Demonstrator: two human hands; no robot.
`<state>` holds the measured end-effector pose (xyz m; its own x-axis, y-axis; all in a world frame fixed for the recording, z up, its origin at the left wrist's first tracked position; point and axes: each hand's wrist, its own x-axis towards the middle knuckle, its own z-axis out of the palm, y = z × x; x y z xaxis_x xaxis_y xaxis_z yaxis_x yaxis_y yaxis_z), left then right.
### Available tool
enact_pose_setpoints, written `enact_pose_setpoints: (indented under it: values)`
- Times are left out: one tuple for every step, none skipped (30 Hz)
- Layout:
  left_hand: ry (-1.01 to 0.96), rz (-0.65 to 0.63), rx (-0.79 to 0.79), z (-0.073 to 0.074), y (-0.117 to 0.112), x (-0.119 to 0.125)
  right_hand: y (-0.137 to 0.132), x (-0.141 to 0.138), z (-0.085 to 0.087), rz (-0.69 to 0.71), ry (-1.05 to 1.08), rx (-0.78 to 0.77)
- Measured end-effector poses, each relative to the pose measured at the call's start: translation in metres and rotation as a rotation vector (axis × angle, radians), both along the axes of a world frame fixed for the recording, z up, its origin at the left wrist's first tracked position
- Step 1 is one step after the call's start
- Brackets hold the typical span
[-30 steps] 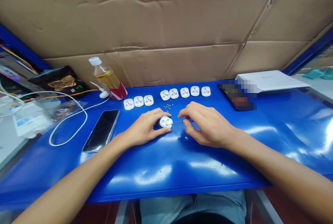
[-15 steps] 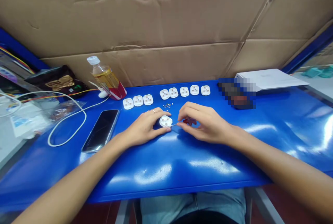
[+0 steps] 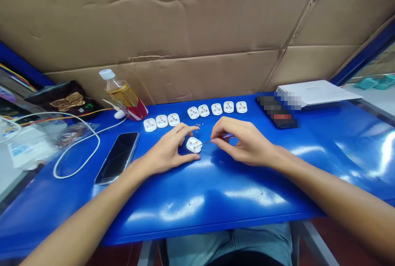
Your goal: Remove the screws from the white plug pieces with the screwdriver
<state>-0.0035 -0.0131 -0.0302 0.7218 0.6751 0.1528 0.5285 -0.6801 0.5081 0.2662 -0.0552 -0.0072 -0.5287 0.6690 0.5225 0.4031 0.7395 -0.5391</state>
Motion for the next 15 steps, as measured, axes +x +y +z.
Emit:
enact_pose_setpoints:
  values:
    - [-0.020,0.002,0.022,0.000,0.001,0.000,0.001,0.001,0.000,-0.009,0.004,0.012]
    - [-0.043,0.005,0.043,0.000,0.001,-0.001,0.002,0.001,0.000,-0.023,0.008,0.026]
    - [-0.070,0.010,0.063,0.001,0.001,0.000,0.003,0.002,0.000,-0.043,0.012,0.044]
    - [-0.098,0.019,0.084,0.002,0.001,0.000,0.004,0.003,-0.001,-0.067,0.015,0.063]
    - [-0.123,0.025,0.104,0.002,0.001,0.001,0.005,0.004,-0.003,-0.093,0.013,0.080]
    - [-0.135,0.025,0.121,0.003,0.000,0.001,0.007,0.004,-0.005,-0.119,0.006,0.095]
    - [-0.134,0.018,0.135,0.004,0.000,0.002,0.009,0.005,-0.007,-0.142,-0.005,0.102]
    - [-0.120,0.009,0.142,0.004,0.000,0.002,0.010,0.005,-0.009,-0.160,-0.018,0.104]
    - [-0.097,0.000,0.144,0.004,0.000,0.003,0.012,0.005,-0.011,-0.171,-0.031,0.099]
    - [-0.068,-0.007,0.139,0.003,0.000,0.003,0.013,0.005,-0.013,-0.178,-0.043,0.089]
    - [-0.040,-0.010,0.130,0.002,0.001,0.003,0.014,0.005,-0.015,-0.179,-0.052,0.080]
    - [-0.017,-0.008,0.120,0.001,0.002,0.003,0.015,0.004,-0.016,-0.179,-0.058,0.073]
    - [0.000,-0.003,0.110,0.000,0.003,0.003,0.015,0.004,-0.017,-0.178,-0.061,0.067]
    - [0.013,0.001,0.100,-0.001,0.004,0.003,0.015,0.004,-0.018,-0.177,-0.060,0.065]
    - [0.022,0.005,0.092,-0.002,0.005,0.003,0.015,0.003,-0.018,-0.175,-0.057,0.065]
